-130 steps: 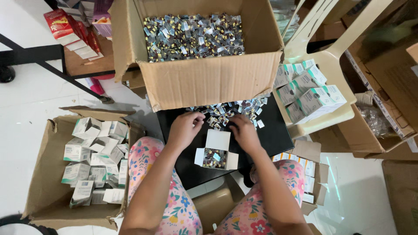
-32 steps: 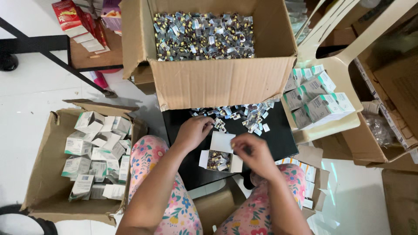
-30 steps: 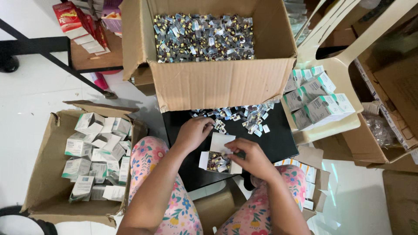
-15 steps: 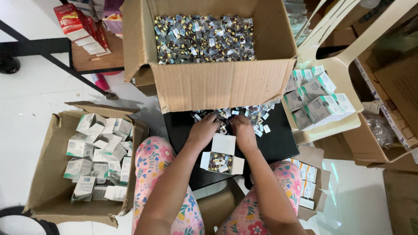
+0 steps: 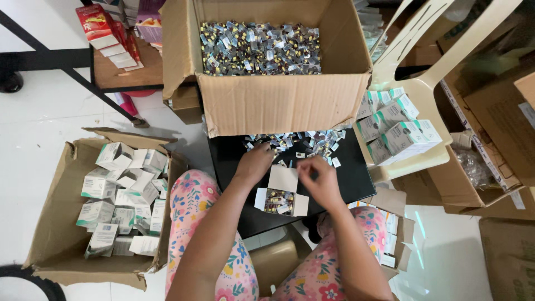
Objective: The person sits cross-legged and repeatedly picks small foil-wrapped items from a pile on a low table, placing them into small white boxes. After filling a box, they close it and set it aside, then continue with the next box.
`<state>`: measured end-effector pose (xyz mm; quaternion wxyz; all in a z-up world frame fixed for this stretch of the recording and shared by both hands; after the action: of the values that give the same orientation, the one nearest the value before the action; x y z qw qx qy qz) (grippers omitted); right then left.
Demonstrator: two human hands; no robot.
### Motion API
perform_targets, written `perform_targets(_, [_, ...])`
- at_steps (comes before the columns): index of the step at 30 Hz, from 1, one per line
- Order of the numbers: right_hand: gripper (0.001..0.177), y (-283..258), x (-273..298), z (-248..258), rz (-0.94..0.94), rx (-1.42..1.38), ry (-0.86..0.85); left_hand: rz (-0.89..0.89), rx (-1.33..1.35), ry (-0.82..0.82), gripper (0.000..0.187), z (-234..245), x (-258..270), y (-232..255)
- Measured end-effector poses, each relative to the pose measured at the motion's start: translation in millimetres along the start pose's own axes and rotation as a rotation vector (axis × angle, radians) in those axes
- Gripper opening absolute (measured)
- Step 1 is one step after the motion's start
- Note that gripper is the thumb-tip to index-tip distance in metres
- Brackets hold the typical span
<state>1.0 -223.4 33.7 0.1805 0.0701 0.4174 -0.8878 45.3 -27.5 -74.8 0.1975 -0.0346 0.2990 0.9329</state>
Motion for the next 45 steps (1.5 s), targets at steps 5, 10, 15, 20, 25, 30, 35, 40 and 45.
perform_targets(5, [0.017, -33, 26, -3, 0.028, 0.062, -0.258, 0.077, 0.162, 0.041, 0.012, 18, 5, 0])
perform_targets(10, [0.015, -5, 19, 7, -0.116, 0.086, -0.082, 0.017, 0.324, 0.162, 0.009, 53, 9, 17])
perform_targets(15, [0.015, 24, 21, -2, -0.212, -0.031, 0.022, -0.085, 0.387, 0.235, 0.012, 83, 26, 54])
perform_targets(20, [0.024, 31, 23, -33, -0.294, -0.571, -0.052, -0.239, 0.278, 0.223, 0.013, 99, 46, 93])
perform_targets(25, [0.011, 28, 23, -20, -0.361, -0.462, -0.095, -0.203, 0.261, 0.235, 0.014, 114, 62, 96])
perform_targets(30, [0.022, -2, 34, -19, -0.162, -0.172, -0.324, -0.147, 0.317, 0.262, 0.013, 116, 75, 87])
perform_targets(35, [0.02, 7, 22, 3, -0.199, -0.092, -0.083, -0.111, 0.352, -0.091, 0.01, 93, 77, 81])
perform_targets(40, [0.017, 31, 16, 15, -0.281, -0.067, -0.009, -0.141, 0.353, -0.206, 0.015, 83, 76, 85])
perform_targets(45, [0.016, 37, 18, 14, -0.268, -0.048, -0.028, -0.064, 0.366, 0.02, 0.011, 95, 72, 75])
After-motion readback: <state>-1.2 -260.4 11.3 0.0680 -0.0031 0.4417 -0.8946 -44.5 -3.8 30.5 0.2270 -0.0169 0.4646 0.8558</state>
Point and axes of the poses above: each hand's wrist, its own x-axis away from the middle knuckle, its own z-axis out of the back of the hand, y = z × x, the point moved 3 cm from there along -x, towards the middle knuckle, and after that the axes turned 8 degrees about x, right-handed, at the moved point
